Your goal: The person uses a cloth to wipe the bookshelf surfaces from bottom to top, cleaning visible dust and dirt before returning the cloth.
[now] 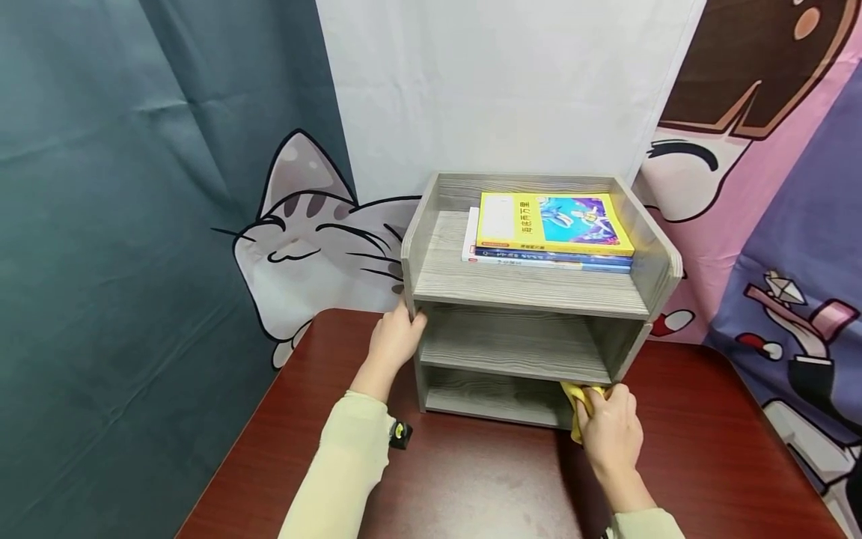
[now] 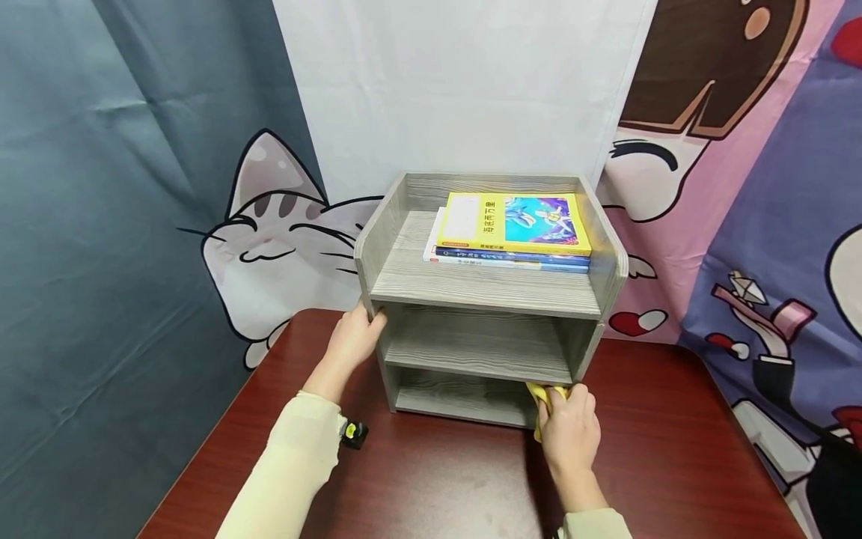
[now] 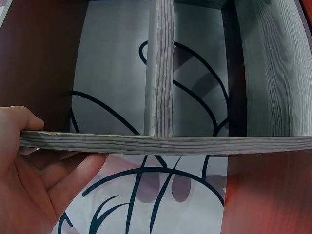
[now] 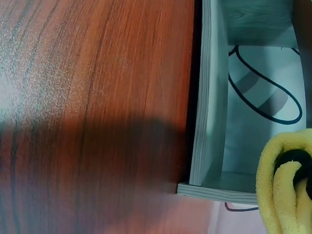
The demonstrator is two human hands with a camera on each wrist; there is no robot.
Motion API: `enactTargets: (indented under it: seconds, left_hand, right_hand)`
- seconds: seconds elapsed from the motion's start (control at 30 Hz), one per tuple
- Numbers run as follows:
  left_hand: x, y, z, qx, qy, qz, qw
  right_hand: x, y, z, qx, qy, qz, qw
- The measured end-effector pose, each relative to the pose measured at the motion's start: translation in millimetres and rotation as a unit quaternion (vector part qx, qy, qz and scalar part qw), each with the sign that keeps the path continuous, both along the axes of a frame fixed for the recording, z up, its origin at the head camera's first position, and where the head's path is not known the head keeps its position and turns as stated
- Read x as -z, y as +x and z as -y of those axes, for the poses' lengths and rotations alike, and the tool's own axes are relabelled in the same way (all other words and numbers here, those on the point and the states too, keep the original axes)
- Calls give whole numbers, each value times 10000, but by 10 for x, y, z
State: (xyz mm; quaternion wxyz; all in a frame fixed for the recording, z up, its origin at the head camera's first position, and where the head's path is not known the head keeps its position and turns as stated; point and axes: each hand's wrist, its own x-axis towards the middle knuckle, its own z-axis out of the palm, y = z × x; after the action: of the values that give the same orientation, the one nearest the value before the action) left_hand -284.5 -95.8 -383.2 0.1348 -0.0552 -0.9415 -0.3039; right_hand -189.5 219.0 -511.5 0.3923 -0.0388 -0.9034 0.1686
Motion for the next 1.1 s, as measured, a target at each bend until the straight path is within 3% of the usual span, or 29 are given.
enactTargets:
  seconds: [0.6,0.87,1.1]
  left_hand:
    - [4,14,8,37,51,-67,10000]
    - [17,10,1,28,-17,-12,10000]
    - [4,5,5,7,-35,-25,10000]
  right_hand:
    - [182,-40,1,47,224,-162,9996]
    - [432,-48,6,24,502,-281,9983]
    - [521,-60,39,8,636,74,9979]
